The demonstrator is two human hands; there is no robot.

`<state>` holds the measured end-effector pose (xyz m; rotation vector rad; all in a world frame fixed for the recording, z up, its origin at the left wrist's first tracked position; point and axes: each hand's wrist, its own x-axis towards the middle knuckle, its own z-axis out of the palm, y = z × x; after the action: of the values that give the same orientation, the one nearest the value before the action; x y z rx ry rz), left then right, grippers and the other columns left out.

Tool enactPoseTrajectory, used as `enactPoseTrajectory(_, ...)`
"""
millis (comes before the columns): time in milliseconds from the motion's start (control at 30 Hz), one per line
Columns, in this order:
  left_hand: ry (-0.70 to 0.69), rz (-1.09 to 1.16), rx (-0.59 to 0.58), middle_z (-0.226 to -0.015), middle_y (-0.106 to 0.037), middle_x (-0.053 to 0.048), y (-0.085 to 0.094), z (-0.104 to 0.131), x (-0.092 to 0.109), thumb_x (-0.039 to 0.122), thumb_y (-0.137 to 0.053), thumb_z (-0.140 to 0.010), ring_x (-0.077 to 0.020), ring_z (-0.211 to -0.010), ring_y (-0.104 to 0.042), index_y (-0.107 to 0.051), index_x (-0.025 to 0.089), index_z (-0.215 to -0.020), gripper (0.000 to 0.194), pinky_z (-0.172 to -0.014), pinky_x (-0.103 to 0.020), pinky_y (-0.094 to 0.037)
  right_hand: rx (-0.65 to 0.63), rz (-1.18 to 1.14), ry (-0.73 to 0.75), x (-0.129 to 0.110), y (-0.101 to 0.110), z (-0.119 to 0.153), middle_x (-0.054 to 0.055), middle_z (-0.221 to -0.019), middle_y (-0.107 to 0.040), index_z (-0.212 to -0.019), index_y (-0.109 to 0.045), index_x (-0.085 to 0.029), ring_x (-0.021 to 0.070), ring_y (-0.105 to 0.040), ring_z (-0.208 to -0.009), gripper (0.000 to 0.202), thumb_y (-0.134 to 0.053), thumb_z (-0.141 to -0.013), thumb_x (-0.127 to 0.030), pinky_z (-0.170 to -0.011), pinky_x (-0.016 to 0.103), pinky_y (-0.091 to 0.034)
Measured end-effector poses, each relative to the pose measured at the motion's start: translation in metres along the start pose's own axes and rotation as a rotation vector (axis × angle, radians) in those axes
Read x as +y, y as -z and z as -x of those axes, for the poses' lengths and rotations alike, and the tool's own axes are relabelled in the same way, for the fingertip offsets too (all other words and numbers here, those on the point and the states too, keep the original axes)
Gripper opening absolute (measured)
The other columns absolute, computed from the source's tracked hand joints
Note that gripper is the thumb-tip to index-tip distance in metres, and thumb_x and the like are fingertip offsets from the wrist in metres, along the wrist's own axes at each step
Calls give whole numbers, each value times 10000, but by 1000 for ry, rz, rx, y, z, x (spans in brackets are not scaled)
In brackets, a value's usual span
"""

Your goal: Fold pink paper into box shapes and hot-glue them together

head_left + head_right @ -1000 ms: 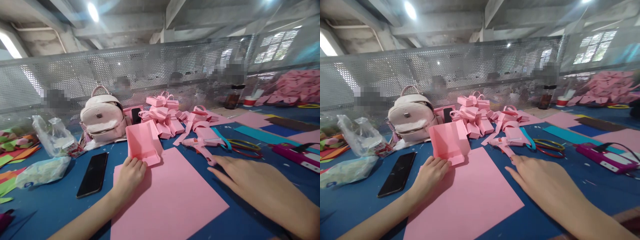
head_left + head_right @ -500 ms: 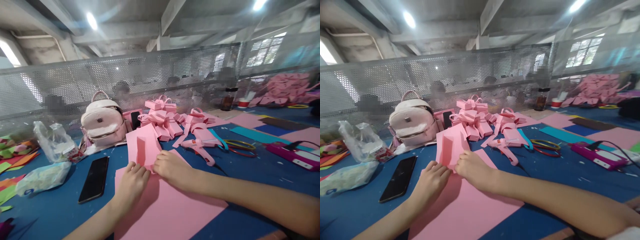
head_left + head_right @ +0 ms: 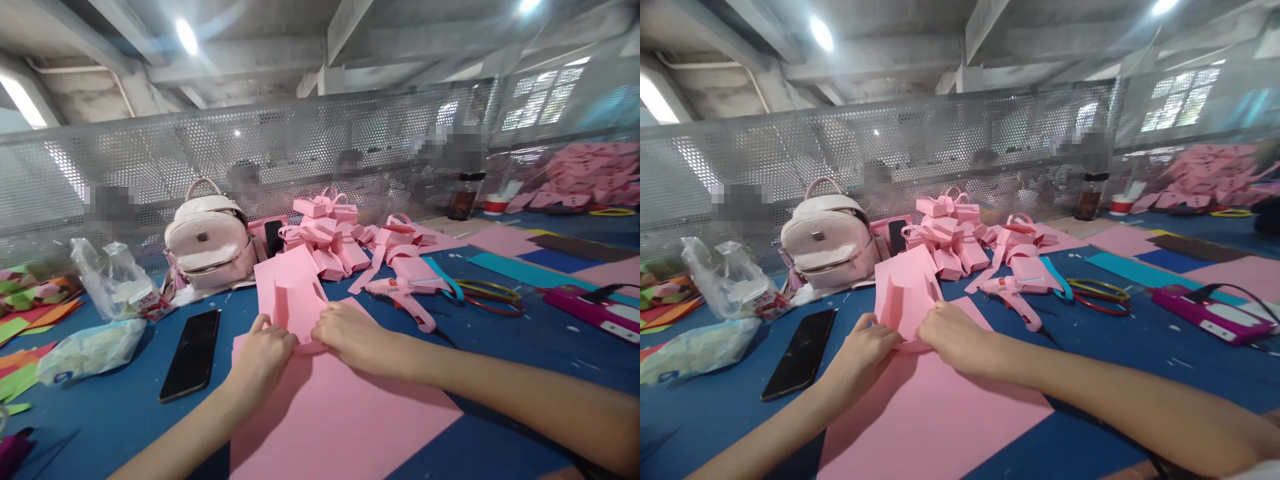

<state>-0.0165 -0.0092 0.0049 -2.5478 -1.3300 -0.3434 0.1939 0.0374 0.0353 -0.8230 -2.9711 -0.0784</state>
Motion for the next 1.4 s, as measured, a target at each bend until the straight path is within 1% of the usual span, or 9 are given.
enactPoseTrajectory(133, 14, 52, -10, -732, -729, -16, 0, 0, -3, 4, -563, -899, -202, -679, -651, -644, 184, -907, 198, -849, -359, -430, -24, -14, 7, 3, 3, 2, 76, -791, -723, -799, -699, -140, 216, -627, -805, 251, -541, -782, 54, -738, 317, -345)
enactPoseTrajectory(267, 24, 117, -15, -784, -758, 18, 0, 1, -8, -16, -627, -842, -193, -742, -665, -611, 209, -1047, 305, -894, -341, -438, -67, -32, 20, 4, 10, 3, 85, -820, -727, -834, -705, -137, 214, -633, -818, 240, -534, -819, 31, -737, 309, -345)
enactPoseTrajectory(467, 2, 180, -26, -738, -750, 29, -5, 2, -12, 4, -664, -826, -177, -695, -661, -619, 212, -936, 239, -909, -343, -442, -114, -53, -8, 4, 14, 0, 75, -777, -707, -814, -690, -146, 216, -626, -771, 136, -583, -872, -84, -677, 297, -334)
enactPoseTrajectory(633, 1, 180, -1, -750, -767, 20, -7, 2, -13, 22, -688, -819, -195, -711, -658, -646, 215, -986, 259, -796, -310, -456, -93, -53, -38, 3, 12, 2, 69, -791, -698, -857, -687, -154, 219, -618, -780, 121, -594, -866, -78, -653, 287, -312)
enactPoseTrajectory(767, -41, 146, 25, -659, -724, 39, -4, 1, -14, 28, -703, -816, -178, -656, -633, -634, 207, -822, 192, -795, -312, -455, -65, -53, -11, 2, 11, 3, 52, -768, -698, -804, -686, -159, 203, -612, -760, 140, -599, -863, -67, -665, 298, -313)
enactPoseTrajectory(933, -132, 34, 131, -678, -684, 17, -2, 4, -9, 7, -572, -900, -174, -619, -599, -617, 190, -800, 213, -874, -378, -455, 22, 5, 41, -1, 6, 8, 51, -804, -721, -811, -698, -154, 204, -608, -787, 203, -575, -909, -26, -701, 329, -313)
enactPoseTrajectory(1133, -278, -111, 322, -707, -667, -44, -23, 15, 20, -9, -364, -977, -217, -648, -589, -631, 156, -807, 357, -944, -453, -424, 152, 184, 170, -12, -8, 24, 53, -795, -729, -809, -708, -148, 211, -580, -748, 164, -639, -943, -83, -694, 349, -321)
enactPoseTrajectory(1267, -296, -111, 375, -727, -667, -36, -25, 17, 26, 36, -356, -1014, -209, -662, -582, -623, 162, -820, 354, -952, -440, -413, 128, 87, 238, -12, 6, 32, 41, -811, -755, -812, -724, -176, 212, -591, -782, 288, -573, -1035, -279, -742, 359, -335)
enactPoseTrajectory(1400, -348, 44, 265, -787, -692, 1, -4, 9, 3, 84, -371, -1059, -173, -773, -614, -623, 184, -868, 331, -1097, -423, -309, 119, 20, 195, -3, 31, 35, 42, -849, -772, -859, -734, -162, 216, -610, -802, 171, -611, -978, -154, -775, 358, -348)
